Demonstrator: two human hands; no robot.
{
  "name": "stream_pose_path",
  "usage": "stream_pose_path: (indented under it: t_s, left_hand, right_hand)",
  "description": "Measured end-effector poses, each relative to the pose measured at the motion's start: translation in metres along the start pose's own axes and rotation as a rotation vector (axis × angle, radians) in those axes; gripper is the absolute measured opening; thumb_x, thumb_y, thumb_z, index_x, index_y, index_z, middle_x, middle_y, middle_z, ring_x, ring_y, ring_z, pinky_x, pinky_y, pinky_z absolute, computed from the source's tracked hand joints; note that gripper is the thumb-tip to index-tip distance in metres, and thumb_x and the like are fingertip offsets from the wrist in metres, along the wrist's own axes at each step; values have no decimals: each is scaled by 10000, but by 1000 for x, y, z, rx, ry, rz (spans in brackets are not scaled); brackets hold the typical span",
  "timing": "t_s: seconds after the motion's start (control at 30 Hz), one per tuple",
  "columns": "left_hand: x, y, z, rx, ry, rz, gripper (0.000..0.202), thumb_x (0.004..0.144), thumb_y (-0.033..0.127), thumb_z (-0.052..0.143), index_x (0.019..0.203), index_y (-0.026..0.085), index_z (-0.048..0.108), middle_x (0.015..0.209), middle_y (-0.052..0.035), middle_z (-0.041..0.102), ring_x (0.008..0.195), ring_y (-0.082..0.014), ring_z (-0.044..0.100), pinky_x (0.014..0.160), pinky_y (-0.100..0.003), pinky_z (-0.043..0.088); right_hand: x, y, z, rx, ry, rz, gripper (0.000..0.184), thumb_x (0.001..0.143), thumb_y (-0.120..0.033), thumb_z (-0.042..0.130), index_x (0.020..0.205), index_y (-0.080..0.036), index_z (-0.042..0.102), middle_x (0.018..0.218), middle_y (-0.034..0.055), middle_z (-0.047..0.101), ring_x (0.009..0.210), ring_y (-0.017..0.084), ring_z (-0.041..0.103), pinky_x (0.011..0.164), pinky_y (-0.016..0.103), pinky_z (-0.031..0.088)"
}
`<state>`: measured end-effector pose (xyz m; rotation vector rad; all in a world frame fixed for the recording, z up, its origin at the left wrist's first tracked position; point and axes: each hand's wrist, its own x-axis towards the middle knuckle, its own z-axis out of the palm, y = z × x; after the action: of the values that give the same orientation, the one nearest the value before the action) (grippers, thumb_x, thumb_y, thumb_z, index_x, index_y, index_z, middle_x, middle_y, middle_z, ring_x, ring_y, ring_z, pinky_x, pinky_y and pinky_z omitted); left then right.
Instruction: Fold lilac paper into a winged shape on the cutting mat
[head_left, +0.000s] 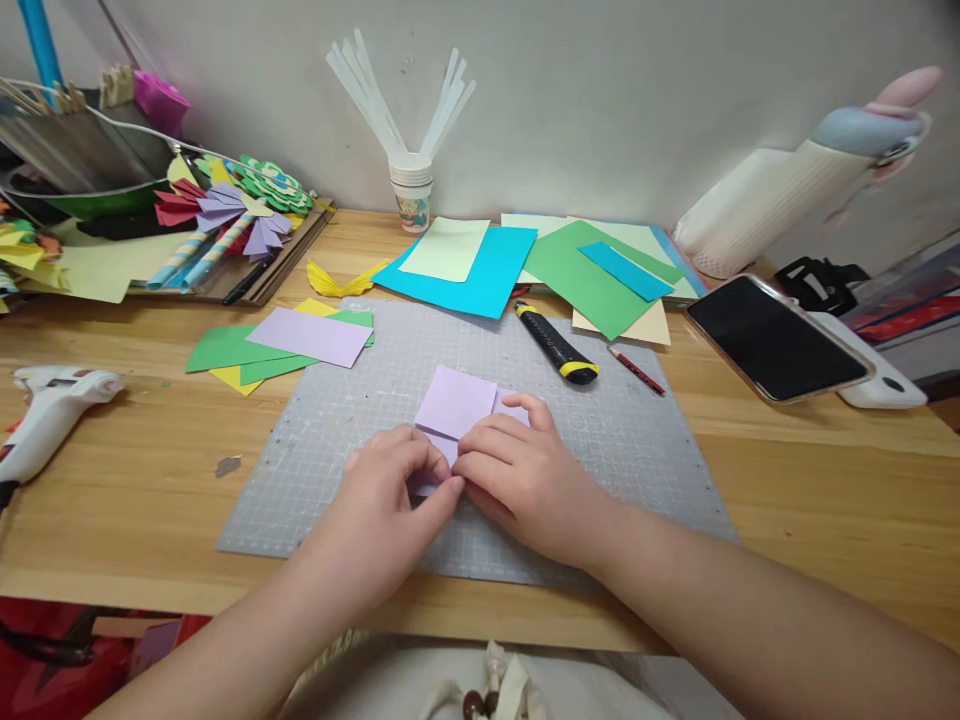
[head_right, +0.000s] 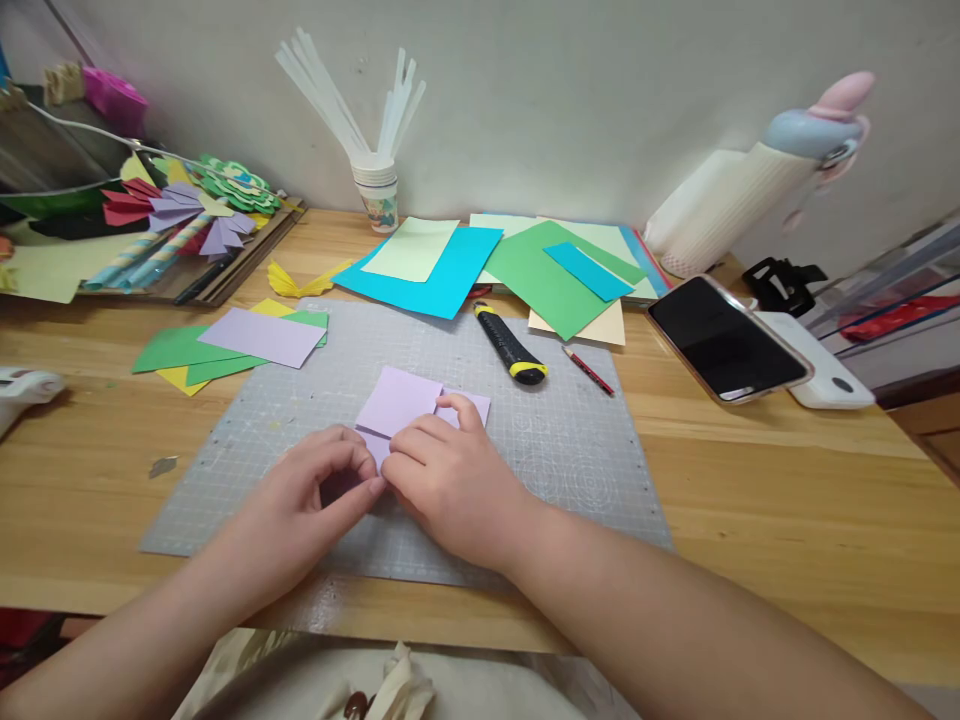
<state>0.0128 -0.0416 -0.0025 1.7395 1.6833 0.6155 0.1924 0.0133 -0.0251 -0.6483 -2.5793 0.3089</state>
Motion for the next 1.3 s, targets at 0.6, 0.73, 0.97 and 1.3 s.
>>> stream_pose_path:
  t_s: [0.6,0.73,0.97,1.3]
  left_hand:
    - [-26,-31,-4,348,220,359,98,906,181,562,866,228,638,865,21,672,808,-173,594,781,-360,327]
    - [-27,-36,-7,312,221,335,107,893,190,585,879,265,659,876,29,662,817,-172,590,781,-364,322]
    - [-24,-45,-10,301,151,293,90,886,254,588,833,279,656,868,5,639,820,-204,580,737,-390,335]
    - [-27,-47,-9,437,193,295,86,859,282,570,787,238,589,809,-9,643,772,-216,588,696,-397,360]
  right_hand:
    - [1,-14,-6,75,-35,69,180,954,-175,530,864,-184,685,861,20,697,825,158,607,846,382,301]
    - [3,-15,-9,178,-70,126,164,950,-164,531,886,-185,680,875,12,688,840,155,600,848,381,315]
    - [8,-15,-7,303,-145,324,178,929,-201,551,774,-193,638,900,41,631,853,178,573,796,363,417]
    - [13,-12,2,332,-143,427,131,904,-157,550,778,-191,556,919,38,579,850,176,547,771,355,423]
